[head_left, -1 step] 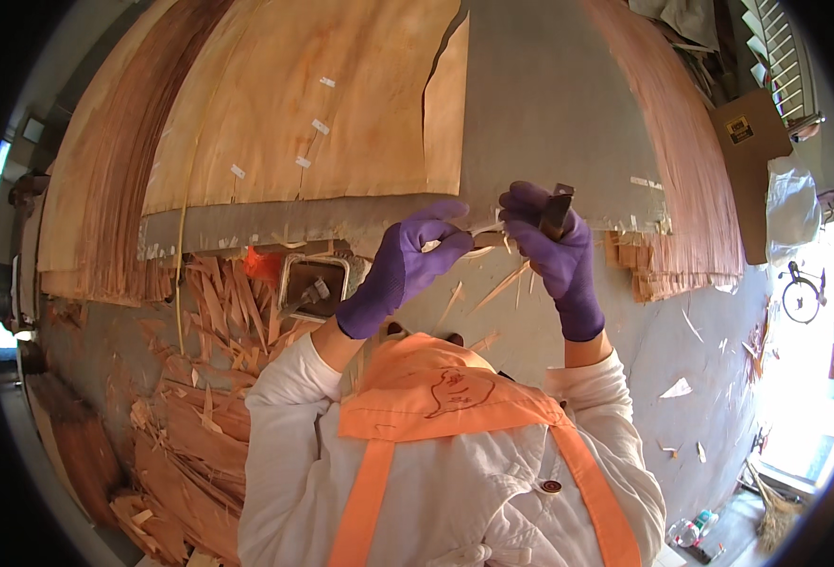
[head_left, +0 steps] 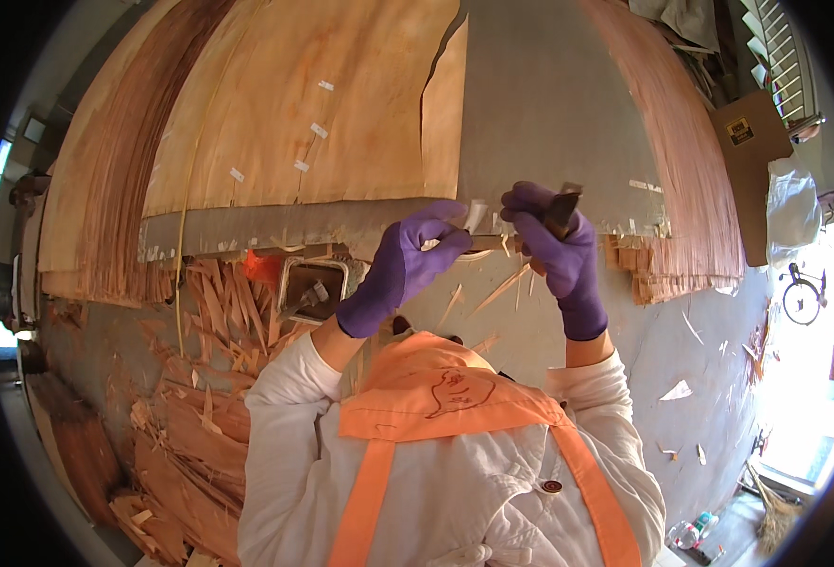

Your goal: The person cuts wood veneer sheets using a utility knife and a straight edge, taping sections together and stacking the finished pieces on a workbench.

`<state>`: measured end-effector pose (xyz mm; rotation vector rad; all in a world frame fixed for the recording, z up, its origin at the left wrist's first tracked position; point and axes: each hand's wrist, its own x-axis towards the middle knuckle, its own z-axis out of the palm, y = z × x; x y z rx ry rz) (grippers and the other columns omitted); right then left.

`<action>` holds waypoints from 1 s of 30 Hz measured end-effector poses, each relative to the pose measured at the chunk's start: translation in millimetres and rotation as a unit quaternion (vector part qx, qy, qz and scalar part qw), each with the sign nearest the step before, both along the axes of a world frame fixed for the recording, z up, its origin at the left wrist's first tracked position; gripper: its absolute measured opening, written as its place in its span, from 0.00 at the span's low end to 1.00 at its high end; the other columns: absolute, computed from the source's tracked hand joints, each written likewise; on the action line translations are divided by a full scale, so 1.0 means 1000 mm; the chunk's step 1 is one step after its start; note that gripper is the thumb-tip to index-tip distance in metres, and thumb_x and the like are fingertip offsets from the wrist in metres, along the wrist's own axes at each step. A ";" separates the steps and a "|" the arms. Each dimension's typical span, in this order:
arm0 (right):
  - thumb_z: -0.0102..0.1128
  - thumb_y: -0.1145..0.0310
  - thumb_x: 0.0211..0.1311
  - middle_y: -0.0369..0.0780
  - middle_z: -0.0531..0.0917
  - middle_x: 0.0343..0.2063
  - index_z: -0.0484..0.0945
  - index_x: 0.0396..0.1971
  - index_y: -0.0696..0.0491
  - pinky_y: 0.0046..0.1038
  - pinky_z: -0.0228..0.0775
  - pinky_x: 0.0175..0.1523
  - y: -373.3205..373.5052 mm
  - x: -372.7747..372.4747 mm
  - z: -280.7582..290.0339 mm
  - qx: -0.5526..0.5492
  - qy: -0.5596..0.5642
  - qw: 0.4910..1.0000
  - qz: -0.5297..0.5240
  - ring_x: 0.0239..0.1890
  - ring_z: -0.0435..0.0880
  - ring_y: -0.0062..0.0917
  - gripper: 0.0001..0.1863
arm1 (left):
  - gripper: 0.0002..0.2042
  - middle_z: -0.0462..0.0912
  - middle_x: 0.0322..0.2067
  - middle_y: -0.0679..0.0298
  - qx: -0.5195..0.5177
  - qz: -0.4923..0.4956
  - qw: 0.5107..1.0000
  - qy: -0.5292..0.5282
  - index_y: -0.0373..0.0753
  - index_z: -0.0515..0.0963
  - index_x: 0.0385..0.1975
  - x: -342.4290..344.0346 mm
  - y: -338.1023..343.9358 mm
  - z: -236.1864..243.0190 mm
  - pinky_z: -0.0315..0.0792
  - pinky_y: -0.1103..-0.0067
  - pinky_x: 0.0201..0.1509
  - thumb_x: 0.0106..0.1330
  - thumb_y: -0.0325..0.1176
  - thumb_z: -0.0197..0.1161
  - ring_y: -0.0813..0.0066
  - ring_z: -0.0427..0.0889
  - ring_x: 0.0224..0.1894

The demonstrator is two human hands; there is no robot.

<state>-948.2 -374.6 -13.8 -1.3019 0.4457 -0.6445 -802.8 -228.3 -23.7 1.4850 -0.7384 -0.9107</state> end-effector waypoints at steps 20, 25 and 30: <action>0.58 0.70 0.59 0.31 0.78 0.24 0.76 0.36 0.57 0.16 0.66 0.27 -0.074 0.096 -0.002 0.064 0.143 0.986 0.054 0.23 0.73 0.12 0.08 | 0.16 0.79 0.37 0.66 -0.199 0.072 0.933 0.292 0.31 0.73 0.48 0.096 -0.141 -0.017 0.64 0.82 0.54 0.62 0.29 0.58 0.81 0.75 0.43; 0.59 0.72 0.59 0.35 0.79 0.24 0.75 0.39 0.58 0.19 0.67 0.29 -0.100 0.105 -0.009 0.053 0.158 0.980 0.110 0.25 0.76 0.16 0.10 | 0.16 0.78 0.37 0.67 -0.197 0.101 0.932 0.289 0.29 0.73 0.47 0.107 -0.153 -0.012 0.63 0.81 0.53 0.61 0.30 0.58 0.80 0.73 0.41; 0.59 0.71 0.57 0.36 0.82 0.33 0.78 0.42 0.56 0.18 0.67 0.32 -0.149 0.096 -0.020 0.042 0.101 0.974 0.197 0.31 0.76 0.14 0.12 | 0.19 0.74 0.34 0.71 -0.257 0.055 0.945 0.197 0.29 0.72 0.49 0.127 -0.158 -0.004 0.63 0.78 0.54 0.62 0.34 0.58 0.80 0.70 0.41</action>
